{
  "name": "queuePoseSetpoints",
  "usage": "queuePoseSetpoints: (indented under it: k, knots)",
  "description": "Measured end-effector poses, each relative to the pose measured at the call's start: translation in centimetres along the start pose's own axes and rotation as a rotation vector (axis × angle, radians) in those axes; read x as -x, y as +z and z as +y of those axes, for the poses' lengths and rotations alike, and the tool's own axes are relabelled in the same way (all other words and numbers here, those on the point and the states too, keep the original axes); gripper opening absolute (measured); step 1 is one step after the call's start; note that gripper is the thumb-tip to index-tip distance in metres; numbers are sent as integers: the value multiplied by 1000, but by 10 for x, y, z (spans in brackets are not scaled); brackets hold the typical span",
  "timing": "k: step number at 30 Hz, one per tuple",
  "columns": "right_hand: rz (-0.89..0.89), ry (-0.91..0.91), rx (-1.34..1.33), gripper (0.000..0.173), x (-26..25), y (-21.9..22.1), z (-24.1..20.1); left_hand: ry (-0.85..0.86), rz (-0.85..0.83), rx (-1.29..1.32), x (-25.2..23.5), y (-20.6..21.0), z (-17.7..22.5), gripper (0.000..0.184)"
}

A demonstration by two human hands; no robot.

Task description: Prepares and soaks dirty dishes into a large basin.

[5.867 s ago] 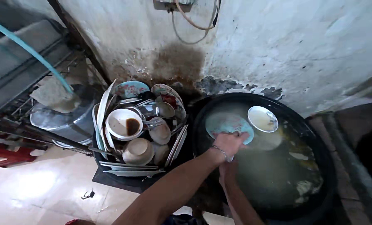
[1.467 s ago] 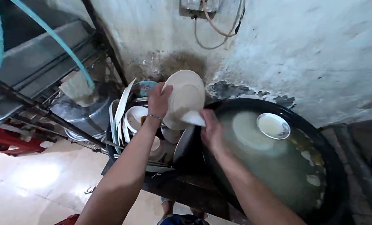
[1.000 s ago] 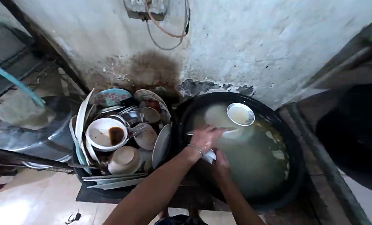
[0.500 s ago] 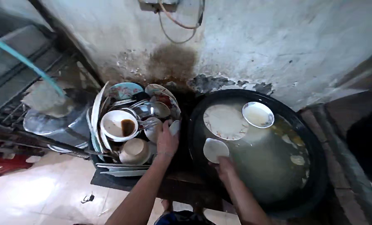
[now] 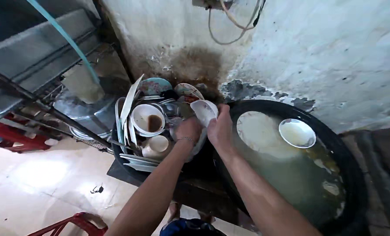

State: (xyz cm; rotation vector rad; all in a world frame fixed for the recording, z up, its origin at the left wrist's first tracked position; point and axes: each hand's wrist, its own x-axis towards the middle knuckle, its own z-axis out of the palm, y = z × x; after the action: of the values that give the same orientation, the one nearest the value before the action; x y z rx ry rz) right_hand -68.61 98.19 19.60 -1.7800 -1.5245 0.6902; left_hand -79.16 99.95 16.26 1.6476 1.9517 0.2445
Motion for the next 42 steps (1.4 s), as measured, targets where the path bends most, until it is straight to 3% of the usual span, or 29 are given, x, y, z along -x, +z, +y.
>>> queuePoseSetpoints:
  k: [5, 8, 11, 14, 16, 21, 23, 27, 29, 32, 35, 37, 39, 42]
  knots:
    - [107, -109, 89, 48, 2, -7, 9, 55, 147, 179, -11, -9, -9, 47]
    - [133, 26, 70, 46, 16, -21, 53, 125, 273, 280, 3, -15, -7, 46]
    - [165, 251, 103, 41, 34, -34, 110, 301, 422, 349, 23, -15, 16, 40]
    - [214, 474, 101, 43, 51, -37, 151, 607, 514, 306, 41, 25, 50, 29]
    - [246, 503, 41, 42, 66, -38, 171, 806, 564, 299, 41, 71, 71, 21]
    - [264, 558, 45, 46, 88, -34, 198, 995, 263, 32, 35, 153, 114, 19]
    - [261, 548, 50, 50, 93, -30, 208, 966, 110, -86, 36, 169, 124, 25]
    - [265, 597, -338, 46, 100, -14, 229, 803, -193, -139, 41, 147, 121, 45]
    - [214, 725, -468, 50, 97, -14, 223, 711, -184, -184, 24, 111, 104, 39]
    - [174, 750, -759, 49, 98, -12, 214, 497, -72, -365, -23, 43, 56, 32]
    - [76, 749, -874, 37, 90, -16, 178, 238, -18, -537, -66, -6, 5, 56]
    - [25, 777, -897, 35, 79, -15, 143, 71, -104, -708, -75, -20, -13, 80]
    - [-18, 758, -897, 35, 63, -7, 109, -11, -188, -786, -82, -15, -20, 80]
    - [-62, 624, -851, 41, 41, 8, 60, -19, -239, -717, -72, -7, -16, 57]
